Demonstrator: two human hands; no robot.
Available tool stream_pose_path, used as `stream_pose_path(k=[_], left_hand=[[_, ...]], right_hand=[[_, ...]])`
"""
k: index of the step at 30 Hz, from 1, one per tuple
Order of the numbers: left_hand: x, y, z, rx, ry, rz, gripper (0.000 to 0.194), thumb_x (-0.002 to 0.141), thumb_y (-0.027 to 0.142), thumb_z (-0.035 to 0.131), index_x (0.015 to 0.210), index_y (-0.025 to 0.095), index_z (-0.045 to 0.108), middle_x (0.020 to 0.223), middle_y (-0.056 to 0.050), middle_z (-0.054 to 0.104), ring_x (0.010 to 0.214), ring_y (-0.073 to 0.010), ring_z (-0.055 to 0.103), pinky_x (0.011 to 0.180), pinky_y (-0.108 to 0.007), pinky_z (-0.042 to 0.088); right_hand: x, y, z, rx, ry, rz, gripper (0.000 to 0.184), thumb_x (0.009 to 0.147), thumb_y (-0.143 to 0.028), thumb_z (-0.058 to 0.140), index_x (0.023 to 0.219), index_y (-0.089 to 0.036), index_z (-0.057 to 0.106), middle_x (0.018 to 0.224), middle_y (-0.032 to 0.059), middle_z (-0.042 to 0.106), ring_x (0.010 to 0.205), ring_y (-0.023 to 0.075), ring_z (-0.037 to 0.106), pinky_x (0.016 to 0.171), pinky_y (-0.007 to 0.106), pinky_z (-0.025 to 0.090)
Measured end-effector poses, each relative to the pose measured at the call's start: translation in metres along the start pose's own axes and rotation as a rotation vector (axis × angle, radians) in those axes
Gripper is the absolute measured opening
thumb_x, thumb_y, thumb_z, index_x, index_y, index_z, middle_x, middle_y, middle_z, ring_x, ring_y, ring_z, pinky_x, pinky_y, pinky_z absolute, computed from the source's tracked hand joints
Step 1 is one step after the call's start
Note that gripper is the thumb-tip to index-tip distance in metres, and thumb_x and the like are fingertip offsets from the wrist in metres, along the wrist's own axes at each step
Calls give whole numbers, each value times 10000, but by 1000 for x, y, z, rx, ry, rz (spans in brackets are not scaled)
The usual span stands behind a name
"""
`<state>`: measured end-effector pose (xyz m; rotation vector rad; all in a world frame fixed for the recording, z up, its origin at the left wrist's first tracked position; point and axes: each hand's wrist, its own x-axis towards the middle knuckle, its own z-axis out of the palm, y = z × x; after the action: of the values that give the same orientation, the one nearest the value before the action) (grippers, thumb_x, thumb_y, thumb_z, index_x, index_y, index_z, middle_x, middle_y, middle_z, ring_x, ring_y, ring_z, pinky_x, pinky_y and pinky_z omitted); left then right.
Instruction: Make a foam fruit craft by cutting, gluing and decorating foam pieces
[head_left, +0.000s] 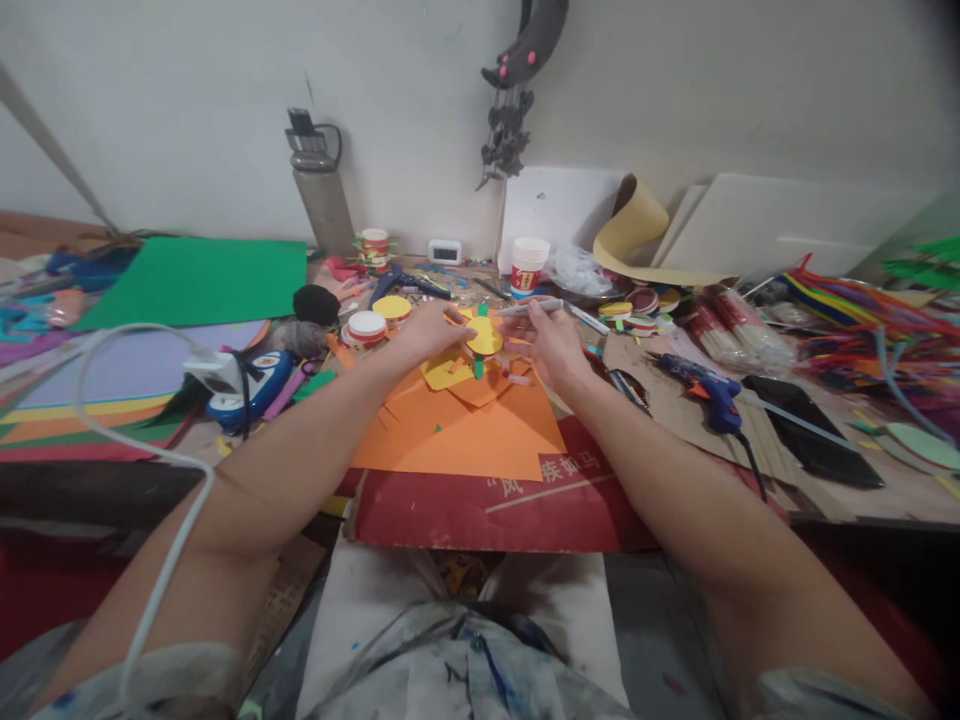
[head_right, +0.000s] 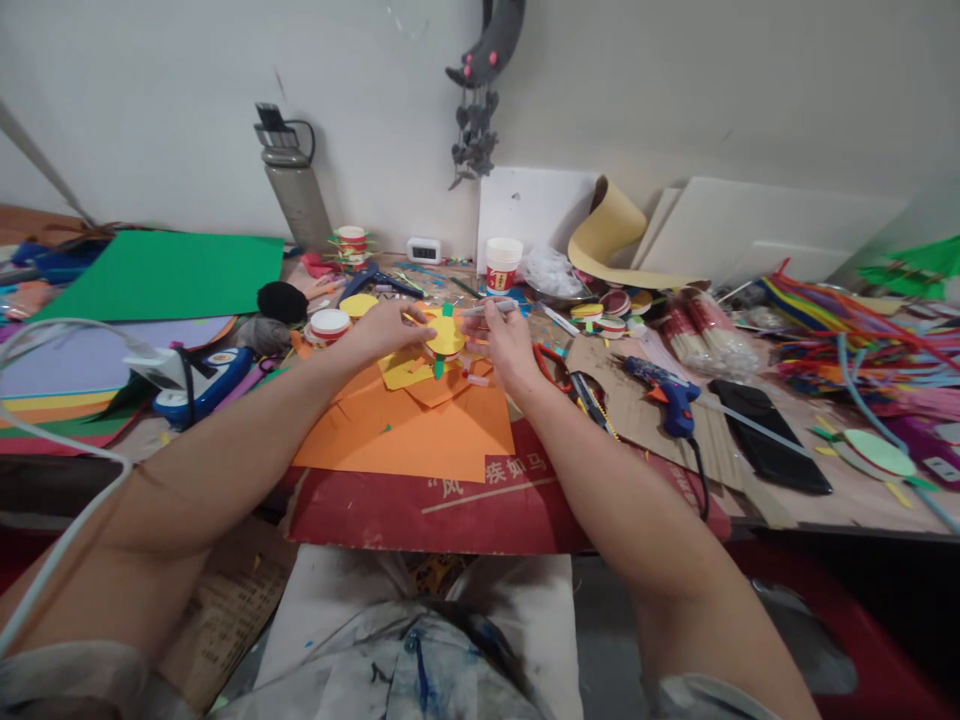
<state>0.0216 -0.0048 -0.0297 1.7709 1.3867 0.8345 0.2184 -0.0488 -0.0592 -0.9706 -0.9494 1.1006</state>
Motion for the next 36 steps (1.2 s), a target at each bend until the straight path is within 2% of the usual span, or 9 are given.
stream_pose_path(k=[4, 9, 14, 17, 23, 26, 29, 32, 36], left_hand=[[-5, 12, -1, -403, -123, -157, 241, 699, 149, 874, 845, 167, 683, 708, -27, 726, 625, -128, 653, 677, -277, 498], [-8, 20, -1, -634, -132, -147, 200, 734, 128, 815, 889, 163, 692, 808, -21, 744, 623, -95, 641, 691, -268, 504], [-13, 23, 3, -660, -67, 23, 594, 712, 99, 800, 1271, 185, 616, 832, 18, 718, 690, -104, 659, 661, -219, 466], [-17, 25, 5, -688, -22, 160, 888, 725, 101, 788, 1537, 194, 442, 863, 12, 735, 782, -128, 698, 744, -227, 502], [-17, 25, 3, -772, 33, 252, 1106, 723, 118, 811, 1666, 250, 248, 996, -3, 779, 980, -157, 739, 942, -285, 544], [-12, 23, 1, -859, 21, 208, 962, 719, 91, 791, 1584, 229, 393, 1015, -4, 788, 972, -151, 738, 919, -287, 561], [-8, 20, 0, -953, -35, 148, 569, 693, 72, 801, 1233, 163, 648, 1018, -41, 792, 934, -154, 741, 877, -281, 575], [-8, 19, 1, -1017, -59, 88, 346, 673, 88, 820, 977, 149, 666, 954, -41, 778, 853, -137, 733, 827, -269, 571], [-14, 20, 5, -1018, -79, 67, 375, 670, 144, 833, 987, 170, 635, 905, -13, 757, 769, -139, 720, 746, -277, 561]], right_hand=[[-2, 0, 4, 53, -8, -103, 378, 904, -580, 714, 1038, -276, 532, 826, -27, 749, 732, 153, 729, 669, 294, 613], [-5, -8, 6, 125, -16, -247, 434, 849, -624, 752, 1021, -289, 536, 825, -39, 738, 818, 161, 748, 817, 358, 651], [-9, -16, 8, 126, 16, -326, 417, 821, -548, 795, 1019, -296, 529, 854, -53, 719, 853, 147, 742, 892, 374, 655], [-13, -19, 10, 129, 26, -376, 381, 820, -498, 802, 1000, -294, 535, 858, -54, 717, 853, 141, 737, 917, 379, 654], [-21, -28, 15, 150, 69, -450, 344, 805, -470, 822, 952, -293, 565, 806, -53, 695, 792, 147, 721, 899, 395, 656], [-24, -33, 17, 99, 104, -473, 330, 786, -464, 831, 910, -292, 578, 793, -50, 665, 751, 145, 702, 865, 383, 655], [-27, -35, 17, 78, 99, -504, 310, 798, -448, 828, 905, -293, 581, 785, -50, 648, 730, 140, 690, 833, 362, 653], [-30, -34, 17, 39, 36, -542, 302, 859, -490, 785, 938, -293, 570, 806, -42, 658, 743, 149, 710, 825, 370, 662], [-33, -29, 17, -52, -43, -654, 311, 959, -577, 677, 1016, -288, 576, 868, -12, 692, 755, 168, 746, 722, 350, 668]])
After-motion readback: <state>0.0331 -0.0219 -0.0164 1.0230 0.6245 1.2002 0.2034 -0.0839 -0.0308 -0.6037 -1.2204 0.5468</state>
